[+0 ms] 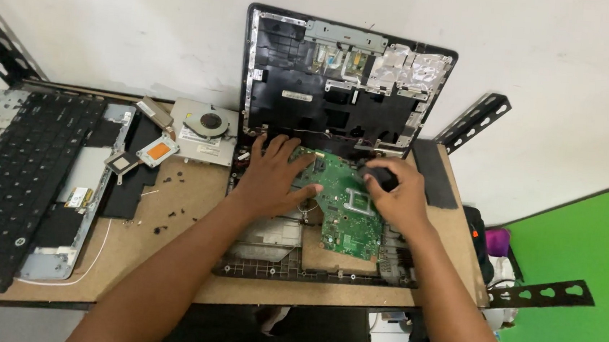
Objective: Disassembling a laptop by removing the cooling fan and the motherboard from the chassis
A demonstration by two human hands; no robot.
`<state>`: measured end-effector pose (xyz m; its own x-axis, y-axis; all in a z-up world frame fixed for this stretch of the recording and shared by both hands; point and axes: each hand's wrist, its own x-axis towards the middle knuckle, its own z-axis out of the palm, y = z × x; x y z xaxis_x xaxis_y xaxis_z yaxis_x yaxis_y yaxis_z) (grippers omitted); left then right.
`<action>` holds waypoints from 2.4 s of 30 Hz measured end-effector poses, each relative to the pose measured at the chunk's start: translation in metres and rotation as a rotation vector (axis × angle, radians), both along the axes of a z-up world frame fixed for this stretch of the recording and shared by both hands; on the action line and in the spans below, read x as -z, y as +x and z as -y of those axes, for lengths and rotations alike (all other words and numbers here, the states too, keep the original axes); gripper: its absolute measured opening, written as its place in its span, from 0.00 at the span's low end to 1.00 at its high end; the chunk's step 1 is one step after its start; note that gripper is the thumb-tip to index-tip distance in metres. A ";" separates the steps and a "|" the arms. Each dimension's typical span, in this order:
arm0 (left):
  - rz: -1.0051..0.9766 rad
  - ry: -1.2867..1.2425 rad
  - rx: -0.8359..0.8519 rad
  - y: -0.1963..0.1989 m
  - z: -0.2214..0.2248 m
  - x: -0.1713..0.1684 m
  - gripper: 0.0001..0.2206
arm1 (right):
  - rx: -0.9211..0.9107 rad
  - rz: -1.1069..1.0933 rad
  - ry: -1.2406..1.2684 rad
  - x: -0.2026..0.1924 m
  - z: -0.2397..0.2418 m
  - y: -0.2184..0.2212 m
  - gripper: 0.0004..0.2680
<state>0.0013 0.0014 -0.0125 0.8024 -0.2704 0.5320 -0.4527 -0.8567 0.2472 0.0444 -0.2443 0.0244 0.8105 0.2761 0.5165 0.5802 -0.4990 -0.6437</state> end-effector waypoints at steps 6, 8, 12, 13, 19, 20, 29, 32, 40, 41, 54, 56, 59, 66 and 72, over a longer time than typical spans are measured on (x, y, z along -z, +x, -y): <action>-0.059 -0.011 0.021 -0.004 0.000 -0.012 0.28 | 0.029 -0.075 0.121 -0.025 -0.009 -0.013 0.10; -0.011 0.004 0.014 -0.001 0.001 -0.006 0.27 | 0.019 -0.142 0.184 -0.028 -0.010 -0.013 0.10; 0.071 -0.041 0.011 0.002 -0.002 -0.006 0.24 | -0.055 -0.188 0.289 -0.033 -0.012 -0.009 0.12; 0.069 -0.036 0.018 0.001 -0.003 -0.011 0.24 | -0.049 -0.188 0.294 -0.032 -0.014 -0.008 0.12; 0.135 -0.088 0.034 -0.002 -0.009 -0.028 0.20 | -0.109 -0.181 0.374 -0.029 -0.022 -0.004 0.13; 0.143 -0.119 0.052 -0.004 -0.009 -0.032 0.19 | -0.136 -0.193 0.360 -0.028 -0.022 -0.003 0.13; 0.142 -0.276 0.201 -0.013 -0.003 -0.044 0.22 | -0.236 -0.249 0.337 -0.031 -0.037 -0.010 0.12; 0.072 -0.302 0.247 -0.017 0.004 -0.048 0.26 | -0.215 -0.239 0.304 -0.034 -0.043 -0.012 0.12; 0.063 -0.285 0.268 -0.018 0.008 -0.048 0.31 | -0.137 -0.161 0.155 -0.027 -0.063 -0.015 0.11; 0.071 -0.274 0.246 -0.017 0.009 -0.044 0.30 | -0.109 -0.158 0.139 -0.026 -0.067 -0.018 0.10; 0.170 -0.219 0.181 -0.003 0.000 -0.022 0.26 | -0.134 -0.150 0.041 -0.027 -0.076 -0.025 0.14; 0.147 -0.248 0.195 -0.005 -0.001 -0.024 0.25 | -0.151 -0.197 0.060 -0.031 -0.075 -0.027 0.14; 0.104 -0.318 0.207 -0.009 0.002 -0.031 0.23 | -0.187 -0.253 0.067 -0.038 -0.074 -0.032 0.14; 0.003 -0.412 0.249 -0.014 0.005 -0.038 0.20 | -0.260 -0.296 0.040 -0.048 -0.072 -0.040 0.13; -0.002 -0.471 0.263 -0.014 0.006 -0.043 0.15 | -0.357 -0.267 0.054 -0.057 -0.070 -0.049 0.14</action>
<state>-0.0123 -0.0048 0.0303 0.7411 -0.1949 0.6425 -0.6359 -0.5111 0.5784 -0.0045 -0.1745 0.0814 0.7761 0.5411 0.3238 0.5203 -0.2594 -0.8136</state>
